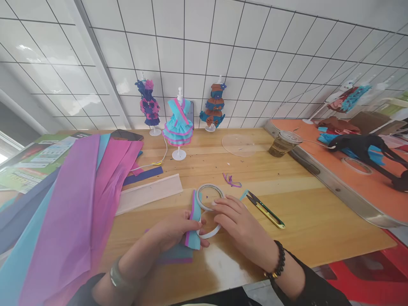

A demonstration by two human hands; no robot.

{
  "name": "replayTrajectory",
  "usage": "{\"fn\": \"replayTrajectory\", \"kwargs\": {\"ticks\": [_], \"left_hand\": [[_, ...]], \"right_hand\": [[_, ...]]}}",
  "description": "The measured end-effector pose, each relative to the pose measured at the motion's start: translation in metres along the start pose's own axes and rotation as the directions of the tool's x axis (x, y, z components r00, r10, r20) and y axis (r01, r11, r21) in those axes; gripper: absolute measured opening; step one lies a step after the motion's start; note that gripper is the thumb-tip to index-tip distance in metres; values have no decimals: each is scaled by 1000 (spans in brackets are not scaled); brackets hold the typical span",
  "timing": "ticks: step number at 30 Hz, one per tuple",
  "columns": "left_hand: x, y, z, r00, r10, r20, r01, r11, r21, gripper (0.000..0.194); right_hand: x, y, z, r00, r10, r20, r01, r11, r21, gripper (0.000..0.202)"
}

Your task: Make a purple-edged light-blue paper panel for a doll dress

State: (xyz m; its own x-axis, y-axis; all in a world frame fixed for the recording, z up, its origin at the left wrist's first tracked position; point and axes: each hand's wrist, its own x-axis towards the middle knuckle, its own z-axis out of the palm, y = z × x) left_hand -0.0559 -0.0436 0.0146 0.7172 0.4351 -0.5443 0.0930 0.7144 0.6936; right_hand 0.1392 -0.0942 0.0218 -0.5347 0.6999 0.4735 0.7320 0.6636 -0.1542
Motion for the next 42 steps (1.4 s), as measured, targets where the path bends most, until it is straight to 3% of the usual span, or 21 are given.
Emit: {"fn": "replayTrajectory", "kwargs": {"ticks": [4,7,14,22,24,26,27,28,30,31,32,33,34,37,40,42], "left_hand": [[1,1,3,1000,3,26,-3,1000,9,19],[3,0,2,998,-35,-45,35,999,8,29],[3,-1,-1,994,-86,-63,84,995,-47,38],[2,-1,-2,998,-60,-16,59,997,-56,42],[2,-1,-3,999,-48,-8,48,997,-53,44],[2,-2,-4,999,-40,-3,40,997,-58,44],[2,-2,-4,999,-37,1,37,997,-65,44],[2,-2,-4,999,-36,5,36,997,-73,44],[2,-1,-4,999,-29,12,30,996,-87,44],[2,-1,-4,1000,-26,15,27,996,-86,44],[1,-1,-3,1000,-21,13,22,997,-78,45],[1,0,-4,1000,-17,9,17,998,-66,45],[1,0,-4,1000,-15,6,15,998,-54,45],[1,-2,-5,1000,-4,17,4,999,-45,46],[2,-4,-6,999,13,43,-10,997,-71,46],[1,-4,-6,998,15,53,-10,996,-92,45]], "right_hand": [[-1,-29,-16,998,55,-4,-54,991,126,19],[-1,-49,-17,998,54,33,-60,978,202,16],[-11,-76,19,991,-19,-136,52,969,240,21],[-23,-87,41,976,-133,-172,178,942,283,31],[-28,-88,39,988,-98,-122,138,916,376,32],[-32,-88,34,998,58,9,-54,858,510,31],[-33,-87,30,974,195,112,-224,787,575,29],[-33,-86,27,908,345,238,-415,662,624,29],[-30,-83,22,668,568,480,-705,276,654,29],[-28,-82,20,560,595,576,-752,73,655,32],[-25,-80,18,494,577,650,-750,-96,655,37],[-22,-79,18,474,534,700,-721,-222,656,42],[-19,-79,18,483,487,728,-683,-311,661,49],[-12,-80,22,535,363,763,-591,-485,644,57],[-11,-83,30,531,301,792,-569,-566,596,52],[-14,-84,31,505,265,821,-632,-534,561,48]]}}
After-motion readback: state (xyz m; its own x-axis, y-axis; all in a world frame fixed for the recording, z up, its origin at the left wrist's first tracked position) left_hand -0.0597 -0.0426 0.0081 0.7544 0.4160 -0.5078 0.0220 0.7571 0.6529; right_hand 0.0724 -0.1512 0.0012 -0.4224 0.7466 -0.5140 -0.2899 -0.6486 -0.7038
